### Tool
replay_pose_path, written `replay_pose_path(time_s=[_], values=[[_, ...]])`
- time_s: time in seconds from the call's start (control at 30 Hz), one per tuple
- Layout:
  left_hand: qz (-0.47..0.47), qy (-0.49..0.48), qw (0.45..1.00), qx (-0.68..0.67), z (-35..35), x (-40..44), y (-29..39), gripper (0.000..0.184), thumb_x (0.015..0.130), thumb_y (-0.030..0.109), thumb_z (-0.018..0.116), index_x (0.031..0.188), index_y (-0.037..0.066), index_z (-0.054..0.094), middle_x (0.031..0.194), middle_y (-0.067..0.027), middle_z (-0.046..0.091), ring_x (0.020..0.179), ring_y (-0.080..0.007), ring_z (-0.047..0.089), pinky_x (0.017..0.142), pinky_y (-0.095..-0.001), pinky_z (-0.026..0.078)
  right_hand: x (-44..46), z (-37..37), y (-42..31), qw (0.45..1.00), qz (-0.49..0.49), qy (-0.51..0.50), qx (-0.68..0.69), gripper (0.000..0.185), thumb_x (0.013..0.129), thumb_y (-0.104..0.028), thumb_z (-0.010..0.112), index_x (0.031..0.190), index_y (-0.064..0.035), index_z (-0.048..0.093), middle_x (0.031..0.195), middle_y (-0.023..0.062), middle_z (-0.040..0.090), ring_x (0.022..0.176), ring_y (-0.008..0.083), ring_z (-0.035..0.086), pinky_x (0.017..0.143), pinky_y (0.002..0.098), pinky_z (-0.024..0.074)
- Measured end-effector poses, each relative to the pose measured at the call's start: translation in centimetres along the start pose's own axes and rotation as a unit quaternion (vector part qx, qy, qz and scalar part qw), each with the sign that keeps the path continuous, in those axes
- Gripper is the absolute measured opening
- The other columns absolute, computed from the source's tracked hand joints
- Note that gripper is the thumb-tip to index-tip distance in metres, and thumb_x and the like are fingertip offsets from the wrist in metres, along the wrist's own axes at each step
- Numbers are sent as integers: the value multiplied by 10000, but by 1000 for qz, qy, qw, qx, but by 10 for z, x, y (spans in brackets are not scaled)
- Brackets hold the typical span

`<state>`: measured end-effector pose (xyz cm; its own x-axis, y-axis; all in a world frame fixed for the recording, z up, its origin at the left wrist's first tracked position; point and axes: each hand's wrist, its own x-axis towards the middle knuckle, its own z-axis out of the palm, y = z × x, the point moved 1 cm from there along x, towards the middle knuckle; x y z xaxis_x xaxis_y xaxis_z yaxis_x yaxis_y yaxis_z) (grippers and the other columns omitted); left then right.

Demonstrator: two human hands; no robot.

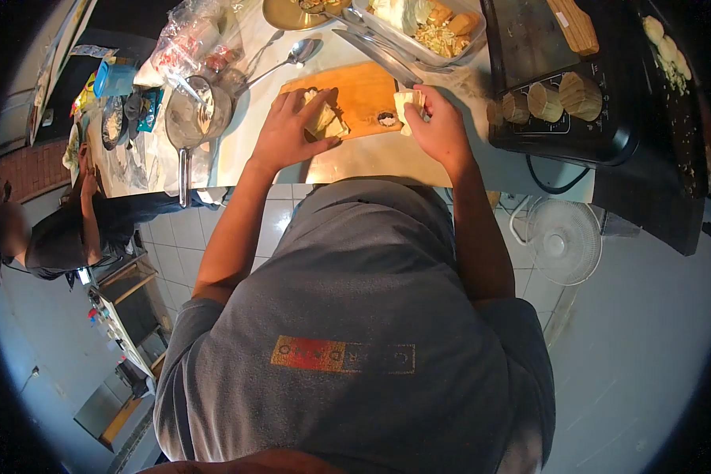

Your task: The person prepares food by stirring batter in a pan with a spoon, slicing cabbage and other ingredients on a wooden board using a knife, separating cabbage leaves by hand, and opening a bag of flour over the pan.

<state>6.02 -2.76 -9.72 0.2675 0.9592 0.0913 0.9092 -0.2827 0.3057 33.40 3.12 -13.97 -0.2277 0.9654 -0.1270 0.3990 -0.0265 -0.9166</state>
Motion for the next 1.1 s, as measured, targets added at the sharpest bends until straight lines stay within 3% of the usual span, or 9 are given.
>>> replay_pose_path(time_s=[0.3,0.8,0.9,1.0,1.1], values=[[-2,14,1000,22,3,-1,3,792,680,450,740,1380,183,482,1189,-206,519,1097,-377,496,971,-446,402,-7,3,7,999,-9,10,35,400,853,-163,652,1202,18,577,897,134,685,786,157,649,710,304,508],[17,70,997,33,18,-1,1,649,726,303,656,1326,98,520,1240,-174,514,1091,-352,495,953,-462,393,-9,2,11,1000,11,7,29,392,852,-183,655,1194,-3,588,876,128,680,748,165,646,693,306,508],[21,82,996,1,19,-1,2,636,739,283,648,1335,106,514,1277,-189,490,1080,-356,500,947,-457,411,-10,0,11,999,7,9,39,393,853,-190,654,1193,-4,591,873,121,677,747,159,637,694,305,505],[-4,57,998,-10,11,-1,7,603,756,242,646,1345,187,525,1322,-199,462,1110,-373,508,970,-464,425,-10,-2,12,999,4,9,32,395,855,-196,656,1194,-5,592,868,115,674,741,155,627,698,302,501],[47,41,998,21,9,-1,6,550,743,214,668,1284,274,584,1341,-202,448,1110,-386,508,969,-456,436,-8,-4,18,999,-4,11,44,391,863,-195,655,1197,-3,590,859,108,669,735,145,613,699,293,495]])
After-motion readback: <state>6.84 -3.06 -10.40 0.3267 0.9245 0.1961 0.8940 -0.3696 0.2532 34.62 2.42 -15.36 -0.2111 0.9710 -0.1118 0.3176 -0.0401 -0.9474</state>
